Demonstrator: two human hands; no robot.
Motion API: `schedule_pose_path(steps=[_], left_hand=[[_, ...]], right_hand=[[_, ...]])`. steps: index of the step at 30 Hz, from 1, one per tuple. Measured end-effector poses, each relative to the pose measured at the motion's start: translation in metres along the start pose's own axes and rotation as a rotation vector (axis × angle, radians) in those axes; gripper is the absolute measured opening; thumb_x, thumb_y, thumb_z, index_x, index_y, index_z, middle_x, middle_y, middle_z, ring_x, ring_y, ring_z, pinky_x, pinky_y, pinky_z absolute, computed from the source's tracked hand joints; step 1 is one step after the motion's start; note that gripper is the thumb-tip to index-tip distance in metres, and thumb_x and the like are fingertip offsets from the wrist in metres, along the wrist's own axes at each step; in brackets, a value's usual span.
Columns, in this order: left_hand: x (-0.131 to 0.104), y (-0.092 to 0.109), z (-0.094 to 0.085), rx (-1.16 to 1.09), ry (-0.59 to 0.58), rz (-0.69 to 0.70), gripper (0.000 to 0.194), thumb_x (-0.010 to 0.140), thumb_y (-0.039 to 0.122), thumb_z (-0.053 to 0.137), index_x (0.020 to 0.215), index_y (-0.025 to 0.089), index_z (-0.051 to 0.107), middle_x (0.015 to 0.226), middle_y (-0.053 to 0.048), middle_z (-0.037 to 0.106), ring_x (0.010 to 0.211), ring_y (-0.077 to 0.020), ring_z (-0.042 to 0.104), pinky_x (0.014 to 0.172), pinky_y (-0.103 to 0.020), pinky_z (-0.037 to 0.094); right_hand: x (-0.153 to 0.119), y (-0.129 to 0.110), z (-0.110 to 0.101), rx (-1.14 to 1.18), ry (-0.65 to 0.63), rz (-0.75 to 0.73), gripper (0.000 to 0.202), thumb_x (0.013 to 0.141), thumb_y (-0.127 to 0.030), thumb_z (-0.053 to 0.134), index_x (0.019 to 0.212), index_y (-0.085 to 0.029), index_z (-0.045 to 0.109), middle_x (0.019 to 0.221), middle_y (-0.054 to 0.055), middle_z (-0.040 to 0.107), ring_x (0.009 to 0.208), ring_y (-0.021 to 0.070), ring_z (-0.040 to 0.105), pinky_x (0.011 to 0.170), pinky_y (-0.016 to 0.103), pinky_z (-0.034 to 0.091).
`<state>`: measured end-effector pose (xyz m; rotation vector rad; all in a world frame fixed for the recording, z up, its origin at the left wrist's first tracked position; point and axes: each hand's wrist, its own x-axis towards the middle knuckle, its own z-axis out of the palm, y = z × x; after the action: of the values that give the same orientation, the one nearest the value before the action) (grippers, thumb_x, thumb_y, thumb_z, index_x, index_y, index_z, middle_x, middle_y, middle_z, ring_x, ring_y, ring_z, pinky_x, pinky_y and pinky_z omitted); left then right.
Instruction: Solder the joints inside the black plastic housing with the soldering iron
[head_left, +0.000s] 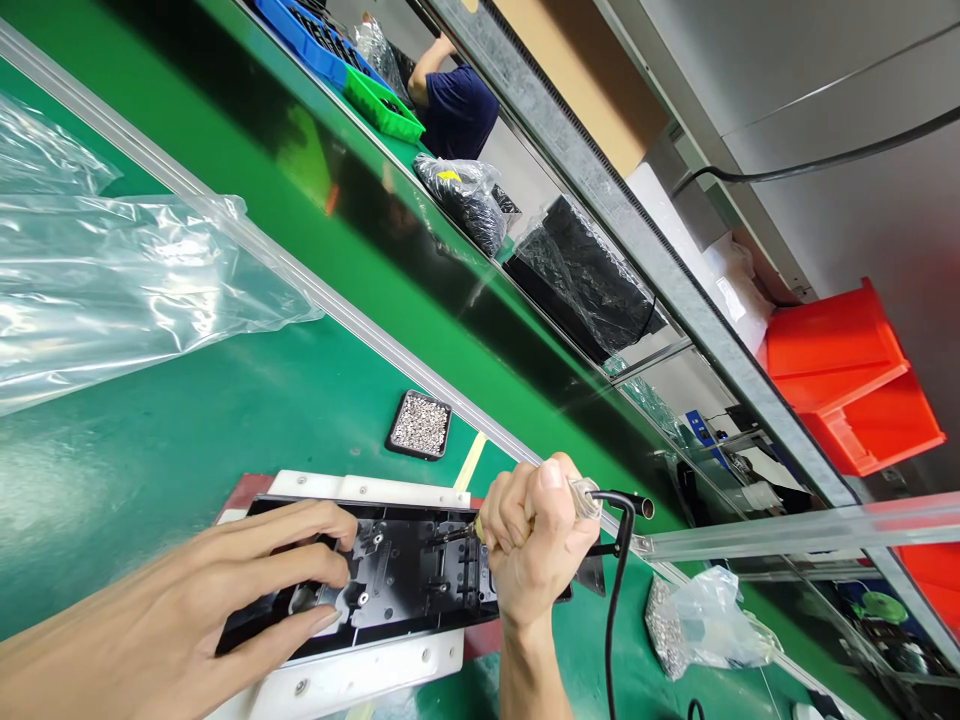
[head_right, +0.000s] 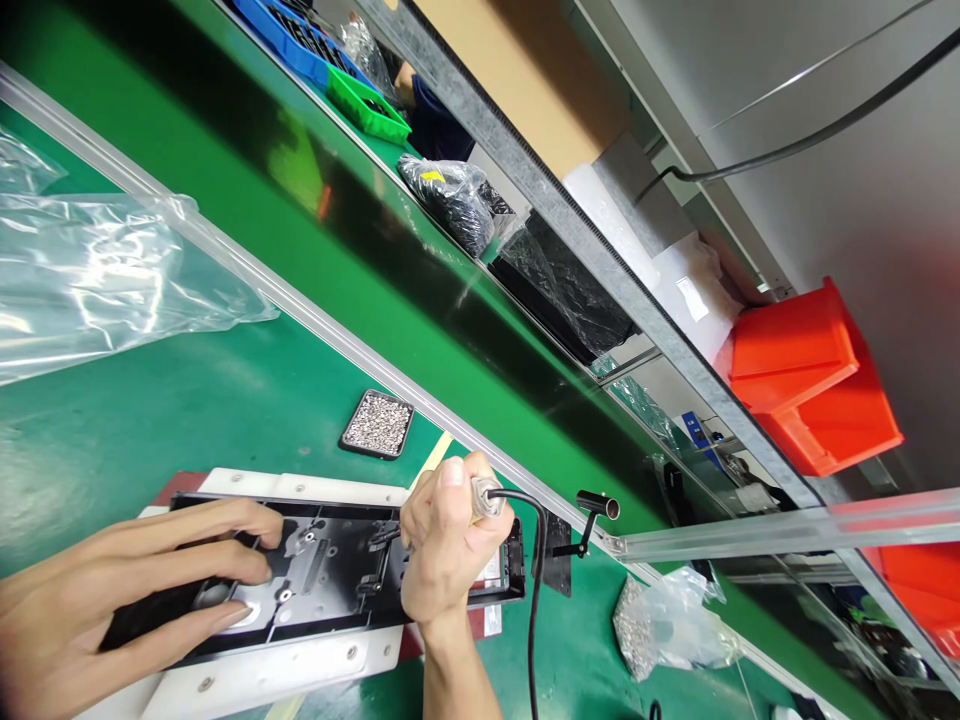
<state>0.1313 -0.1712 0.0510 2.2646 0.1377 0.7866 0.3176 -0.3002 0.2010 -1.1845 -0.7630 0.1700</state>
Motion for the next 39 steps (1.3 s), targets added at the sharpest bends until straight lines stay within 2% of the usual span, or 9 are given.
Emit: schedule_pose_path(steps=[8, 19, 25, 31, 36, 39], left_hand=[[-0.0025, -0.0034, 0.001, -0.039, -0.015, -0.033, 0.035, 0.127, 0.044, 0.058, 0.113, 0.039, 0.09, 0.134, 0.006, 0.091, 0.124, -0.0108, 0.092, 0.107, -0.016, 0.065], [-0.0031, -0.0038, 0.0005, -0.001, -0.016, -0.027, 0.039, 0.127, 0.044, 0.055, 0.111, 0.039, 0.09, 0.134, 0.005, 0.091, 0.123, -0.0125, 0.092, 0.112, -0.019, 0.065], [-0.0014, -0.0035, -0.0003, -0.047, -0.023, -0.043, 0.027, 0.121, 0.04, 0.066, 0.111, 0.039, 0.091, 0.131, 0.005, 0.093, 0.12, -0.0154, 0.094, 0.108, -0.02, 0.067], [-0.0028, -0.0042, 0.0009, -0.063, 0.0, -0.05, 0.029, 0.122, 0.042, 0.063, 0.112, 0.041, 0.09, 0.133, 0.008, 0.091, 0.122, -0.0114, 0.093, 0.111, -0.017, 0.064], [-0.0039, -0.006, 0.0016, -0.059, -0.004, -0.037, 0.025, 0.12, 0.039, 0.067, 0.114, 0.041, 0.09, 0.135, 0.008, 0.091, 0.123, -0.0125, 0.093, 0.117, -0.018, 0.061], [-0.0018, -0.0053, 0.0003, -0.046, -0.012, -0.018, 0.028, 0.122, 0.038, 0.063, 0.113, 0.039, 0.089, 0.133, 0.006, 0.092, 0.122, -0.0136, 0.093, 0.111, -0.019, 0.062]], right_hand=[[0.0012, -0.0011, 0.0001, 0.009, -0.011, 0.001, 0.064, 0.116, -0.034, 0.077, 0.076, -0.024, 0.028, 0.053, -0.013, 0.023, 0.042, 0.0058, 0.019, 0.04, 0.01, 0.031], [0.0007, -0.0014, 0.0016, 0.009, -0.009, -0.007, 0.065, 0.116, -0.035, 0.076, 0.076, -0.024, 0.027, 0.053, -0.013, 0.022, 0.042, 0.0056, 0.019, 0.04, 0.01, 0.032], [-0.0009, -0.0018, 0.001, -0.003, 0.005, 0.011, 0.064, 0.116, -0.034, 0.076, 0.076, -0.024, 0.028, 0.053, -0.012, 0.023, 0.042, 0.0059, 0.02, 0.04, 0.011, 0.031], [-0.0008, -0.0018, 0.0013, -0.003, 0.009, 0.008, 0.064, 0.116, -0.034, 0.076, 0.076, -0.024, 0.028, 0.053, -0.012, 0.022, 0.042, 0.0063, 0.019, 0.04, 0.011, 0.031], [-0.0005, -0.0011, 0.0001, 0.002, -0.008, 0.006, 0.063, 0.117, -0.036, 0.075, 0.075, -0.026, 0.028, 0.054, -0.012, 0.023, 0.042, 0.0071, 0.018, 0.039, 0.012, 0.03], [-0.0011, -0.0002, -0.0005, 0.002, -0.005, -0.001, 0.063, 0.117, -0.036, 0.074, 0.075, -0.026, 0.029, 0.054, -0.012, 0.023, 0.042, 0.0073, 0.018, 0.039, 0.012, 0.029]])
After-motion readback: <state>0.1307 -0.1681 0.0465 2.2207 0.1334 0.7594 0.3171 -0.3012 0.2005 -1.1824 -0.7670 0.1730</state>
